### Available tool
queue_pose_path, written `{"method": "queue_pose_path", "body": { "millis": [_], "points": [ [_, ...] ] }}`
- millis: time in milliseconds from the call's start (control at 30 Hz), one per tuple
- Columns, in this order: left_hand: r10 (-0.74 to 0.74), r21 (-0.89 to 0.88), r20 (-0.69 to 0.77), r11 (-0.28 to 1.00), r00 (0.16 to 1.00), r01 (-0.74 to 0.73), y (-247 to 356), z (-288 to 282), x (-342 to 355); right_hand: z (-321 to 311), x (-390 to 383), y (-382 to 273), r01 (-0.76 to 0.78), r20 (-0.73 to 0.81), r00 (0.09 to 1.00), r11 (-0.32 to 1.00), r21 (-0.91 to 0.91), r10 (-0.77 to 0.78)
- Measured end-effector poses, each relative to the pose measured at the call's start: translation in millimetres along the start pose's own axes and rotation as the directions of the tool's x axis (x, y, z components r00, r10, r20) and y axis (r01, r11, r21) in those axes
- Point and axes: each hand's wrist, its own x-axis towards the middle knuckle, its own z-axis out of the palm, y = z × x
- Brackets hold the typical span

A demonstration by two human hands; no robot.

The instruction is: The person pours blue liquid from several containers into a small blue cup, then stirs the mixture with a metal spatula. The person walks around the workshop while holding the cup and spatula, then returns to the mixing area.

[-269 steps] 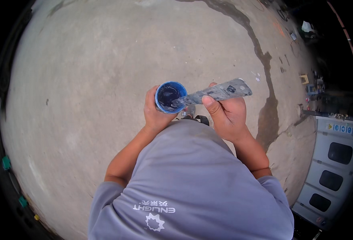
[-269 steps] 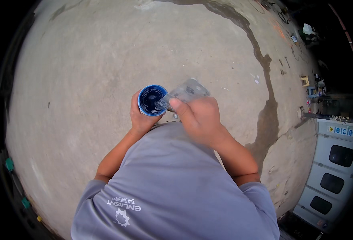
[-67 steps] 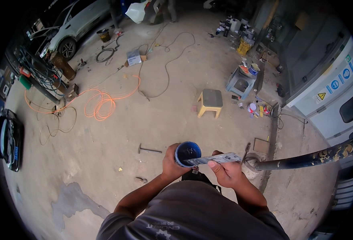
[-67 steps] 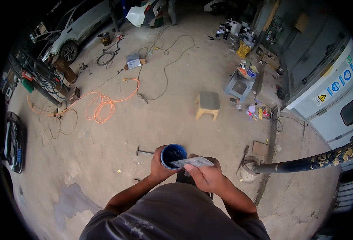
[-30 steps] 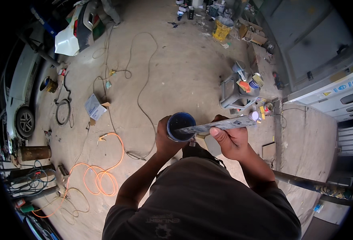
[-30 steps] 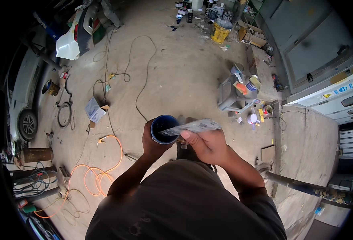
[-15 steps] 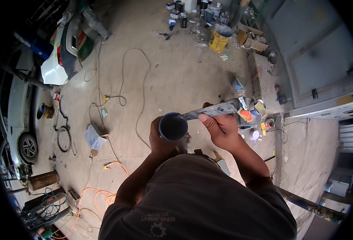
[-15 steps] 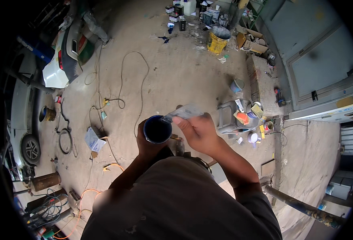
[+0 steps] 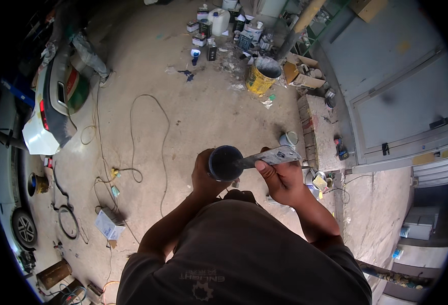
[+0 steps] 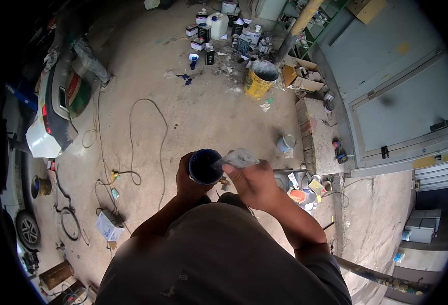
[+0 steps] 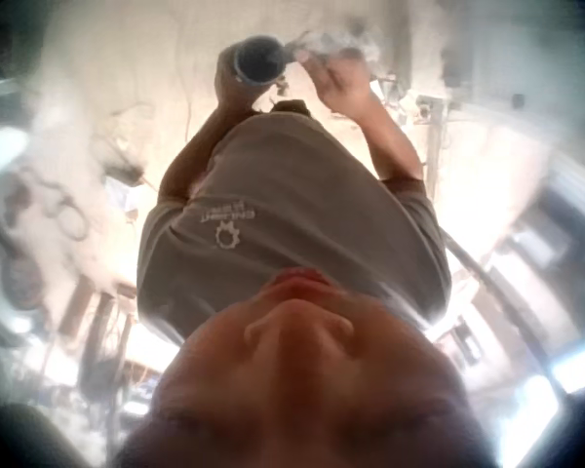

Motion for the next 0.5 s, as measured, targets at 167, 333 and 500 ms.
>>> {"method": "queue_pose_path", "body": {
  "millis": [167, 333, 500],
  "points": [
    [-0.065, -0.059, 0.076, 0.996, 0.995, 0.069, 1.7, 2.9, 115.7, -3.8, 96.5, 54.7, 0.001, -0.078, 0.997, 0.998, 0.066, 0.005],
    [-0.019, 0.001, 0.099, 1.0, 0.995, 0.019, -21.7, 27.0, 220.1, -25.5, 167.7, 118.5, -0.119, -0.056, 0.991, 0.993, -0.019, 0.118],
    [0.005, -0.011, 0.086, 1.0, 0.996, -0.004, -43.2, 60.6, 319.8, -29.6, 253.7, 188.6, -0.018, -0.02, 1.0, 0.966, 0.259, 0.024]
  ]
}}
